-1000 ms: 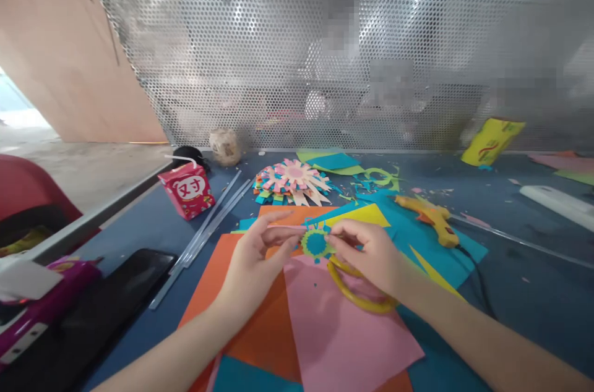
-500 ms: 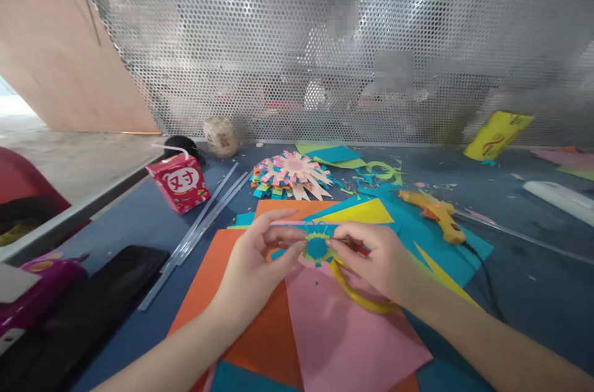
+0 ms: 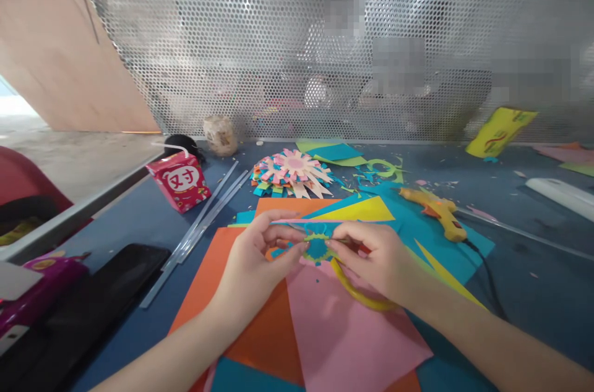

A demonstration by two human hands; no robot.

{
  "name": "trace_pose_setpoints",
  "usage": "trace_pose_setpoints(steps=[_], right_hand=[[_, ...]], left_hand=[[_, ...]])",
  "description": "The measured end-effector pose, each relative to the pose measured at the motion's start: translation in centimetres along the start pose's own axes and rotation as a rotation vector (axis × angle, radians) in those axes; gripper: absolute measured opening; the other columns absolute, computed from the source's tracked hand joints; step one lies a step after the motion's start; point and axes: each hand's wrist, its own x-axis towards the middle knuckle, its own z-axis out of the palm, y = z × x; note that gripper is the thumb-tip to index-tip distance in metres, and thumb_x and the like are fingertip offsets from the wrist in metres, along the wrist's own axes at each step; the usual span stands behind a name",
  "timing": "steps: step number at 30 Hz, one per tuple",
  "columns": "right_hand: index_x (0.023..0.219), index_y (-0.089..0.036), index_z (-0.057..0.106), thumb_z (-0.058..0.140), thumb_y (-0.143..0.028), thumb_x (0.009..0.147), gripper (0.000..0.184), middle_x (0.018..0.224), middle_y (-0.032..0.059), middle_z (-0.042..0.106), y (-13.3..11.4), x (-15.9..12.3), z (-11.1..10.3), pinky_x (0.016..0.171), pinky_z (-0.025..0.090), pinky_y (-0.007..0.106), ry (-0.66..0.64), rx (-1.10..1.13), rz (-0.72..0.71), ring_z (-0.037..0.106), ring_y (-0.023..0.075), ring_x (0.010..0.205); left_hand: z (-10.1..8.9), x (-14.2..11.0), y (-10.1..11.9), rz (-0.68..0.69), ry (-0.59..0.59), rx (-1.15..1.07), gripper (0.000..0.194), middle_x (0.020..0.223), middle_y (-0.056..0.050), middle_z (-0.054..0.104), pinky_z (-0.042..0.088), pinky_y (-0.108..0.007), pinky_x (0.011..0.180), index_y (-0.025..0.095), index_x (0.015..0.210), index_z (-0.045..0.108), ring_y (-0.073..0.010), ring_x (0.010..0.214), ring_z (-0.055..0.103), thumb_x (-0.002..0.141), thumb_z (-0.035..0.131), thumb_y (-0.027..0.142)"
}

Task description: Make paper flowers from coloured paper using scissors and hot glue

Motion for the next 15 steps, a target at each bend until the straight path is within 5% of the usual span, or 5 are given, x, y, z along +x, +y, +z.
trace_pose_setpoints(steps=[15], right_hand=[[0.066, -0.018, 0.050, 0.052, -0.016, 0.083, 0.017, 0.056, -0.0067, 0.046, -0.42, -0.01, -0.08, 0.047, 0.028, 0.017, -0.002, -0.009, -0.004, 0.038, 0.0055, 0.050]], left_hand=[[0.05, -0.36, 0.42, 0.007, -0.015, 0.021, 0.032, 0.079, 0.000, 0.068, 0.048, -0.025, 0.072, 0.020, 0.103, 0.051, -0.0144, 0.077, 0.063, 0.073, 0.062, 0.022]])
